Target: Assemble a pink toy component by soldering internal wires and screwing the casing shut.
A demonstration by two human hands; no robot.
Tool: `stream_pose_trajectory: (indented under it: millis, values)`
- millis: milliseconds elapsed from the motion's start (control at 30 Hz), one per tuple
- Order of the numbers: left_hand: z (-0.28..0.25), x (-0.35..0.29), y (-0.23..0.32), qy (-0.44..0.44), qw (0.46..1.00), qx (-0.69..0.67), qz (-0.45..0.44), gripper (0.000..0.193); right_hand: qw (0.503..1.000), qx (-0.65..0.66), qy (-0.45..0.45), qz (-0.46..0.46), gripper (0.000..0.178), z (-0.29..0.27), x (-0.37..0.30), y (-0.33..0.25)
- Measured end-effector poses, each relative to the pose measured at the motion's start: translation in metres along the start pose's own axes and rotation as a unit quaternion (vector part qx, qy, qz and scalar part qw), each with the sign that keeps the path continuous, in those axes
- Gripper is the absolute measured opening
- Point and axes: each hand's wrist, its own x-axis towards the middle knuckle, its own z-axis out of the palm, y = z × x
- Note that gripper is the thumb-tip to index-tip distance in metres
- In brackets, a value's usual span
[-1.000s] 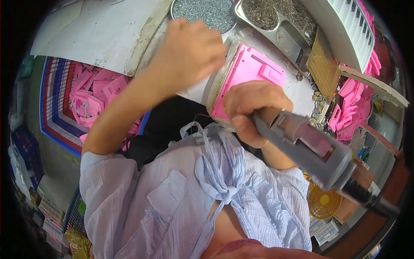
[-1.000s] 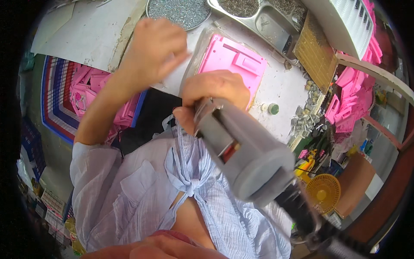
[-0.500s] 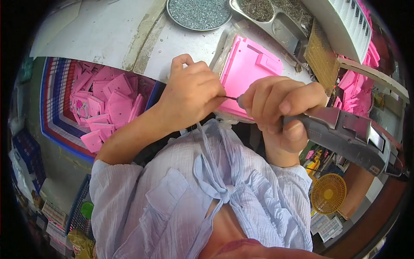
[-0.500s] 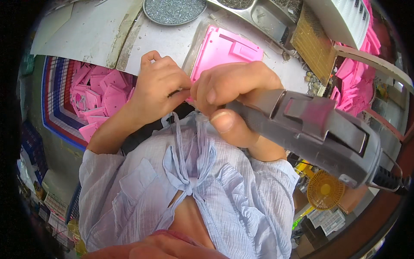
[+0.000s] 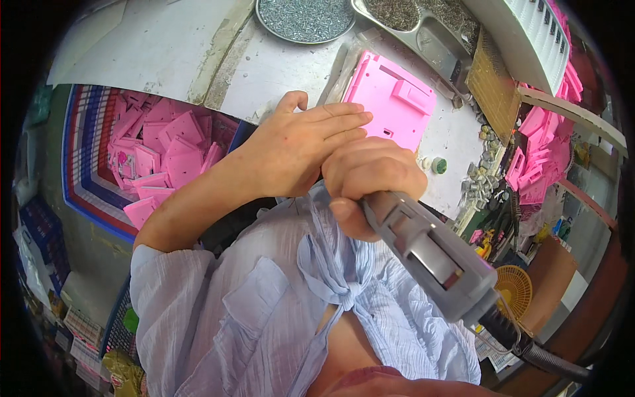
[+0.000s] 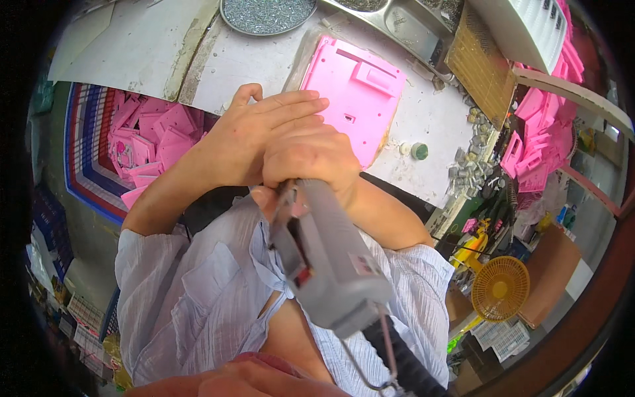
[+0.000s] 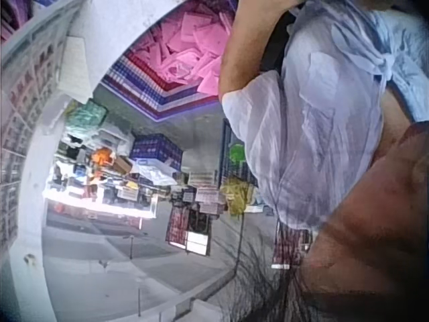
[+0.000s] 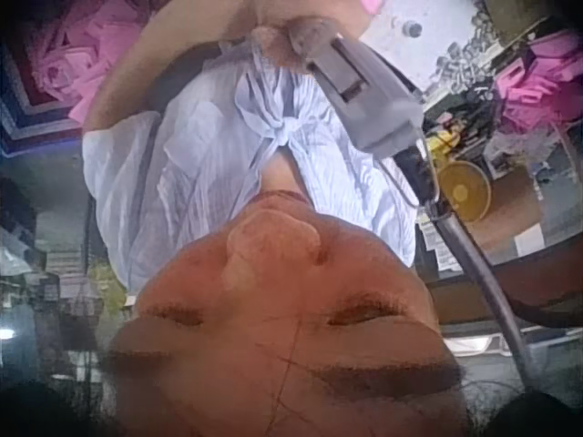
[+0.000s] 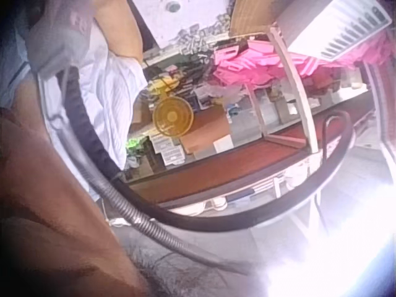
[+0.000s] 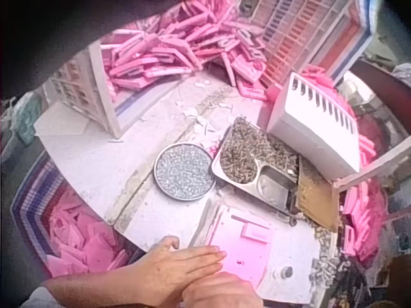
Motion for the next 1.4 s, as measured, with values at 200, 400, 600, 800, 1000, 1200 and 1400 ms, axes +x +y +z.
stream_pose_trajectory:
  millis: [200,400,600,800,1000,1200,1400]
  values:
    - [-0.014,0.022,0.011,-0.029,0.995,0.096,0.027,0.048,0.987,0.064,0.12,0.085,0.021,-0.064,0.001,-0.06]
    - [0.029,0.065,0.023,0.055,0.99,0.12,0.051,0.043,0.971,0.036,0.237,0.01,0.023,-0.13,-0.021,-0.054]
    - [0.035,0.068,0.025,0.029,0.984,0.173,0.022,0.042,0.967,0.014,0.254,0.033,0.018,-0.142,-0.029,-0.027]
    - [0.034,0.069,0.026,0.021,0.985,0.168,0.014,0.045,0.971,-0.067,0.22,0.072,0.019,-0.138,-0.041,-0.021]
    - [0.035,0.068,0.026,0.016,0.986,0.167,0.008,0.046,0.969,-0.044,0.235,0.058,0.024,-0.128,-0.038,-0.04]
    - [0.035,0.068,0.026,0.02,0.986,0.164,0.009,0.047,0.97,-0.079,0.224,0.049,0.024,-0.14,-0.029,-0.027]
    - [0.037,0.068,0.025,0.035,0.986,0.16,0.013,0.042,0.978,-0.066,0.192,0.059,0.021,-0.139,-0.033,-0.032]
